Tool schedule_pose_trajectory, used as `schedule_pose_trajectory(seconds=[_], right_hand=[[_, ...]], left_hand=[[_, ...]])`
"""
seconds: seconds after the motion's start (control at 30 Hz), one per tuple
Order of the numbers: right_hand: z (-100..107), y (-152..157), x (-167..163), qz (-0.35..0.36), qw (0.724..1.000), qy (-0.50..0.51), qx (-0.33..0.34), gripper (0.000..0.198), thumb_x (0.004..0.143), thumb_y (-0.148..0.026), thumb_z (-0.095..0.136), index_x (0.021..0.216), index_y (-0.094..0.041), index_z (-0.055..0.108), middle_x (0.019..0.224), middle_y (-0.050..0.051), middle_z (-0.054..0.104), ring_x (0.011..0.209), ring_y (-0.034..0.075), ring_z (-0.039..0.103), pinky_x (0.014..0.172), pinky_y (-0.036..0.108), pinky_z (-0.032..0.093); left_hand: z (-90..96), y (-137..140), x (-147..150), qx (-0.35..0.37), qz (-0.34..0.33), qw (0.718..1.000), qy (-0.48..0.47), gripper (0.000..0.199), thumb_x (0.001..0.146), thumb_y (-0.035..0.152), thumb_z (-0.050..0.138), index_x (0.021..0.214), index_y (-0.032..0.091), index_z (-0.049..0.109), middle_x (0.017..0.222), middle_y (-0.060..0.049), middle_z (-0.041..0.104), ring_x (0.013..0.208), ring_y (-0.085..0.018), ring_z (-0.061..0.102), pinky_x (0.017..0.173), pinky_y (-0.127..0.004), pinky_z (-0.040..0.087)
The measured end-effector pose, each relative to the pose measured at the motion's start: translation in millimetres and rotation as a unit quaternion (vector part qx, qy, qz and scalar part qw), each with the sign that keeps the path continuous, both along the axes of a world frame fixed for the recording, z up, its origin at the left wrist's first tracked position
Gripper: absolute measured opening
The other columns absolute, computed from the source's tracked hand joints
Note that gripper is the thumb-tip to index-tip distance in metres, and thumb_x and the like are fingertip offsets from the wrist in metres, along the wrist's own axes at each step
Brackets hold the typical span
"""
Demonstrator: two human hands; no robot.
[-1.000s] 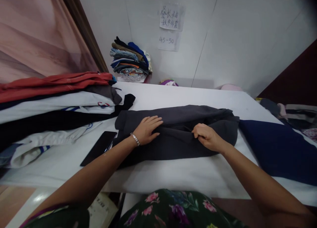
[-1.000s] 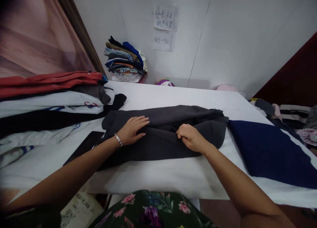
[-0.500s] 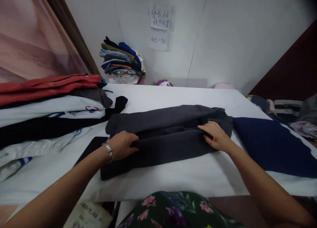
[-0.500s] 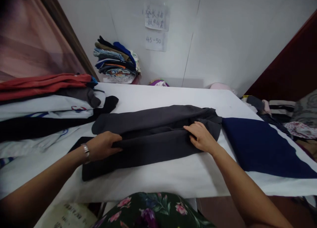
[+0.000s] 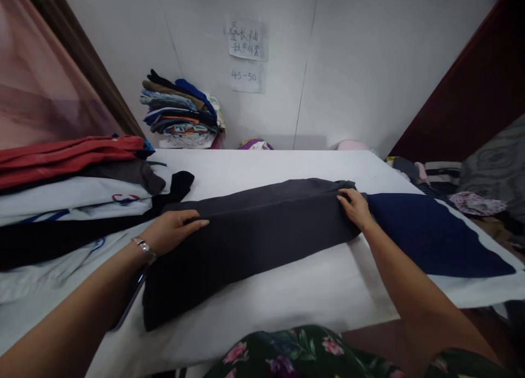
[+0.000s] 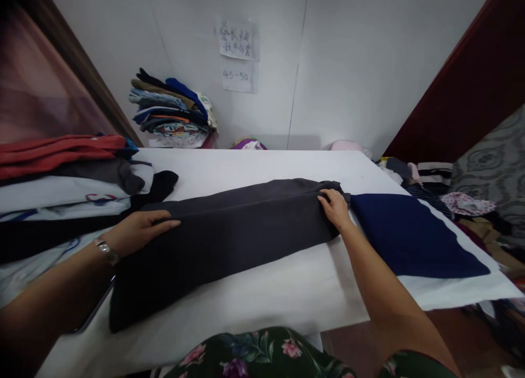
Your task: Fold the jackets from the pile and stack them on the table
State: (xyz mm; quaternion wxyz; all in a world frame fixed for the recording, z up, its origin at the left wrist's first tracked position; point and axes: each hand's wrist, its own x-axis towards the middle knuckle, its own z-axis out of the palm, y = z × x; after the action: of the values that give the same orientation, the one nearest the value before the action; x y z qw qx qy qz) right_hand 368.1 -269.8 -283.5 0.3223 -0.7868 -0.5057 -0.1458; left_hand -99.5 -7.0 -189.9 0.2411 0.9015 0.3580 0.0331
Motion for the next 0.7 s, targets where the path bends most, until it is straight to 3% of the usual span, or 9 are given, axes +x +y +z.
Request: schedule_pose_trajectory(seconds=[0.1, 0.27, 0.37, 0.53, 0.7], right_hand=[[3, 11, 0, 0.004, 1.0, -0.014, 0.021, 0.035, 0.091, -0.045, 0.045, 0.108, -0.021, 0.065, 0.102, 0.01, 0.068, 0.097, 0.026, 0.06, 0.09, 0.042, 0.047], [-14, 36, 3, 0.001, 0.995, 0.023, -0.098, 0.033, 0.092, -0.04, 0.044, 0.107, -0.021, 0.066, 0.106, 0.009, 0.068, 0.1, 0.025, 0.06, 0.089, 0.04, 0.047], [-20, 41, 7, 0.01, 0.991, 0.055, -0.125, 0.03, 0.092, -0.038, 0.044, 0.105, -0.023, 0.066, 0.107, 0.007, 0.069, 0.099, 0.023, 0.061, 0.087, 0.037, 0.047], [-4, 38, 14, 0.051, 0.995, 0.022, -0.08, 0.03, 0.092, -0.04, 0.044, 0.099, -0.022, 0.068, 0.098, 0.007, 0.07, 0.093, 0.024, 0.061, 0.086, 0.038, 0.047], [20, 44, 13, 0.034, 0.998, -0.047, -0.024, 0.033, 0.093, -0.043, 0.043, 0.099, -0.022, 0.068, 0.094, 0.009, 0.069, 0.09, 0.025, 0.059, 0.083, 0.04, 0.045]], left_hand=[[-11.0, 18, 3, -0.003, 0.024, 1.0, 0.006, 0.049, 0.078, 0.065, 0.04, 0.068, 0.021, 0.058, 0.062, 0.001, 0.059, 0.062, -0.016, 0.054, 0.059, -0.025, 0.039], [-57.4, 40, 23, 0.037, 0.045, 0.991, 0.123, 0.045, 0.08, 0.059, 0.037, 0.066, 0.022, 0.058, 0.07, -0.003, 0.064, 0.074, -0.02, 0.061, 0.068, -0.028, 0.042], [-78.1, 43, 27, 0.044, 0.042, 0.987, 0.146, 0.046, 0.081, 0.06, 0.034, 0.068, 0.023, 0.058, 0.076, -0.004, 0.066, 0.077, -0.022, 0.063, 0.069, -0.029, 0.042], [-79.9, 44, 17, -0.003, 0.004, 0.995, 0.101, 0.047, 0.08, 0.063, 0.033, 0.063, 0.023, 0.053, 0.065, -0.001, 0.062, 0.071, -0.02, 0.061, 0.069, -0.029, 0.041], [-77.9, 41, 18, 0.018, 0.006, 0.99, 0.138, 0.043, 0.078, 0.061, 0.037, 0.065, 0.023, 0.052, 0.065, 0.0, 0.061, 0.069, -0.02, 0.06, 0.064, -0.029, 0.038]])
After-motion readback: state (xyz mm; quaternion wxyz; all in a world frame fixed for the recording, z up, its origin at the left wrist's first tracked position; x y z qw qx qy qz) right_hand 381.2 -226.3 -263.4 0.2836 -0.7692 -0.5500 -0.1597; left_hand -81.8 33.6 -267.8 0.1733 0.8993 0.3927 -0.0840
